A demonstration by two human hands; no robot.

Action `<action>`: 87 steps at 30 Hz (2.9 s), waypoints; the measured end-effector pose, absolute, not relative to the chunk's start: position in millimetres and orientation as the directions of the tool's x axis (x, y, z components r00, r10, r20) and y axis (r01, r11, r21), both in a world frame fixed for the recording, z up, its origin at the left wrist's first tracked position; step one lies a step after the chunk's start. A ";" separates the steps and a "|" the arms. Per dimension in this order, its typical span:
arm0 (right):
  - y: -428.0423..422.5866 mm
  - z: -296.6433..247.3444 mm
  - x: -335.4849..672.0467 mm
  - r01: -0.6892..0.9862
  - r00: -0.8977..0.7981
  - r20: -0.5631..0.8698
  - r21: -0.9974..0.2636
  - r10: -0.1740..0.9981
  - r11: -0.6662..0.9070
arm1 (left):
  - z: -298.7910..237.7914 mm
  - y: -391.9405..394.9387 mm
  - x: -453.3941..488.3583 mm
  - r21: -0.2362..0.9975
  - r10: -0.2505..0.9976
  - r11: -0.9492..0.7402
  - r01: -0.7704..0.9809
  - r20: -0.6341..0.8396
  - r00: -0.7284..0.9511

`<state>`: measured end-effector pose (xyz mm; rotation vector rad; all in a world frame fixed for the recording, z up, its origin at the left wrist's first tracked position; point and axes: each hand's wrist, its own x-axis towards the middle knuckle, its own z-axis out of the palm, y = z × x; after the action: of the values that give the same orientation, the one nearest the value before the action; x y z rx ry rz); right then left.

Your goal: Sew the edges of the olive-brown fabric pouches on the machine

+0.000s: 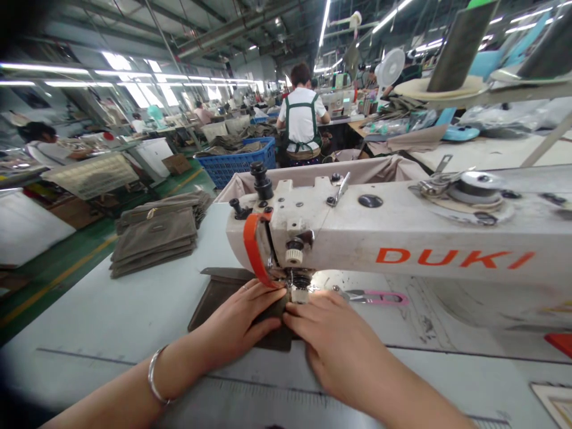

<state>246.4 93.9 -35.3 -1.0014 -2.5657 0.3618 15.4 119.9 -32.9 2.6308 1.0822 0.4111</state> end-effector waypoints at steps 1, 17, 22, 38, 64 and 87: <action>93.7 -28.1 254.1 0.605 -0.681 0.191 -0.396 0.706 0.691 | -31.1 117.1 12.3 0.364 0.704 -0.689 0.626 0.132 0.698; 102.3 -54.5 249.5 0.764 -0.446 0.350 -0.330 0.824 0.554 | -37.5 93.3 15.5 0.367 0.689 -0.708 0.603 0.175 0.703; 87.2 -43.6 244.4 0.486 -0.678 0.332 -0.466 0.655 0.739 | -36.3 99.1 10.3 0.442 0.700 -0.694 0.569 0.229 0.676; 84.5 -48.8 235.2 0.469 -0.731 0.292 -0.440 0.617 0.765 | -34.8 116.6 15.5 0.111 0.458 -0.889 0.445 0.173 0.872; 90.2 -47.7 244.0 0.497 -0.673 0.377 -0.408 0.637 0.766 | -43.0 116.9 13.3 0.220 0.424 -0.905 0.365 0.385 0.819; 100.1 -65.1 233.6 0.728 -0.567 0.259 -0.287 0.782 0.622 | -51.1 165.8 16.7 0.214 0.592 -0.805 0.553 0.352 0.725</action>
<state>233.6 100.1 -65.1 -1.2083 -2.4889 0.2084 16.7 165.8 -51.1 2.8296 0.9420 0.6268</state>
